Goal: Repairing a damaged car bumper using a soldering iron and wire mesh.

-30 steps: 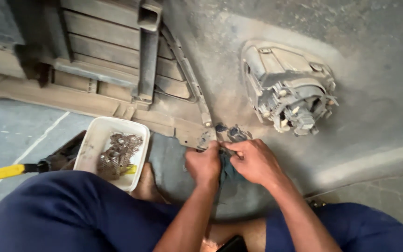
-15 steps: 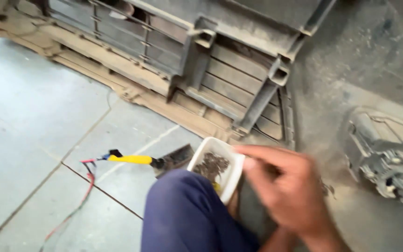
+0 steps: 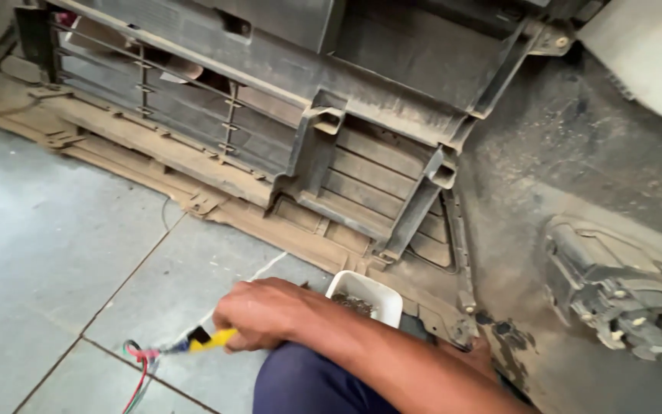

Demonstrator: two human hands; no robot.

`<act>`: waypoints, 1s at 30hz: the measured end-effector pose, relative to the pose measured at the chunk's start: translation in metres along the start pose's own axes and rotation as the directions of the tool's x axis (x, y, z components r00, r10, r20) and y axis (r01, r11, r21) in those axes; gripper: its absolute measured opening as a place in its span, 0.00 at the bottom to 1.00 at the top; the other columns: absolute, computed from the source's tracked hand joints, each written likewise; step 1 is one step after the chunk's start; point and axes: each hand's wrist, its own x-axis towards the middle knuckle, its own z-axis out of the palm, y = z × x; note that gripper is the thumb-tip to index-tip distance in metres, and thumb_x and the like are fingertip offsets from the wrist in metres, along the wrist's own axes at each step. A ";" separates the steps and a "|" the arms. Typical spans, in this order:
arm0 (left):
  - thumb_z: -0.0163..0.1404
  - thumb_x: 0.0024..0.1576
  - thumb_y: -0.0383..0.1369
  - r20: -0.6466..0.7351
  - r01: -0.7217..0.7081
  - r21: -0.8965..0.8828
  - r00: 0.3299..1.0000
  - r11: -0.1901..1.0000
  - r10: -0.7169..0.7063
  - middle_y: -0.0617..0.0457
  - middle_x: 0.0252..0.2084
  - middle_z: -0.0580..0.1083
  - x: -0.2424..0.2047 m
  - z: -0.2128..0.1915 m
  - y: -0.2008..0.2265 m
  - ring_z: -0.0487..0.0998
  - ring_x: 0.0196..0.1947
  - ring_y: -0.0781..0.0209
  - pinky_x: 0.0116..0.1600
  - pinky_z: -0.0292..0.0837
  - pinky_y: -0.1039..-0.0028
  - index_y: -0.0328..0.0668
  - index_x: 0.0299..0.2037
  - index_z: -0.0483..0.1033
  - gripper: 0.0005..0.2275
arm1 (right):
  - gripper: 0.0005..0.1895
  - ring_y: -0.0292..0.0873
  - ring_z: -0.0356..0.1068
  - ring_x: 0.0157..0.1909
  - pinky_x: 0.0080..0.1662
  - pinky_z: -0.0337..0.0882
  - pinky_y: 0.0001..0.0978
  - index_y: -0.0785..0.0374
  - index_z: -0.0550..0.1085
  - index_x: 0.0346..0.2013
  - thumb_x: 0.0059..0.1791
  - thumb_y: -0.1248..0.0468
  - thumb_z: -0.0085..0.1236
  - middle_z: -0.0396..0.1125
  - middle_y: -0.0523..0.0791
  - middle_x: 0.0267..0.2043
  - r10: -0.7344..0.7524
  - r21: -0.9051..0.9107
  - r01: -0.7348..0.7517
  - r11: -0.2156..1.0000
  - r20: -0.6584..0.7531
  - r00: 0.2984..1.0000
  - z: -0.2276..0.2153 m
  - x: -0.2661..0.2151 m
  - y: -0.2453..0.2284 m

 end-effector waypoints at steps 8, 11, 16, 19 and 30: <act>0.64 0.44 0.40 -0.062 0.011 0.261 0.998 0.965 0.005 0.41 0.44 0.81 -0.005 -0.019 0.014 0.82 0.45 0.45 0.50 0.75 0.60 0.37 0.46 0.81 0.22 | 0.19 0.53 0.72 0.27 0.35 0.72 0.45 0.57 0.76 0.50 0.47 0.55 0.55 0.70 0.49 0.23 -0.168 0.035 0.211 0.977 -0.486 0.858 -0.071 -0.136 -0.060; 0.64 0.43 0.39 -0.067 0.023 0.353 0.998 0.935 0.001 0.41 0.44 0.81 -0.006 0.001 0.037 0.82 0.45 0.44 0.50 0.75 0.60 0.37 0.46 0.81 0.22 | 0.13 0.43 0.76 0.29 0.34 0.76 0.35 0.57 0.74 0.38 0.53 0.52 0.59 0.74 0.44 0.28 -0.093 0.098 0.269 0.958 -0.782 0.616 -0.066 -0.212 -0.045; 0.65 0.41 0.39 -0.094 0.030 0.525 0.995 0.850 0.023 0.40 0.43 0.82 0.017 0.049 0.109 0.82 0.45 0.44 0.50 0.75 0.59 0.38 0.45 0.81 0.22 | 0.24 0.38 0.75 0.28 0.31 0.75 0.26 0.73 0.73 0.48 0.50 0.53 0.57 0.77 0.51 0.34 0.485 0.486 0.001 0.874 -0.874 0.023 0.007 -0.342 0.003; 0.65 0.44 0.38 -0.142 0.213 0.620 0.977 0.755 -0.158 0.39 0.46 0.80 0.017 0.053 0.129 0.81 0.48 0.42 0.52 0.74 0.58 0.35 0.47 0.80 0.22 | 0.22 0.37 0.72 0.25 0.30 0.74 0.27 0.73 0.74 0.50 0.53 0.54 0.55 0.77 0.53 0.34 0.486 0.480 0.089 0.873 -0.872 -0.060 0.053 -0.405 0.025; 0.63 0.42 0.35 -0.107 0.108 0.505 0.992 0.856 -0.062 0.42 0.45 0.82 -0.002 0.059 0.143 0.83 0.46 0.47 0.53 0.73 0.62 0.32 0.47 0.81 0.22 | 0.14 0.37 0.68 0.18 0.21 0.68 0.29 0.69 0.77 0.43 0.51 0.62 0.53 0.74 0.50 0.25 0.915 0.911 0.089 0.404 -0.402 -0.032 0.144 -0.442 0.094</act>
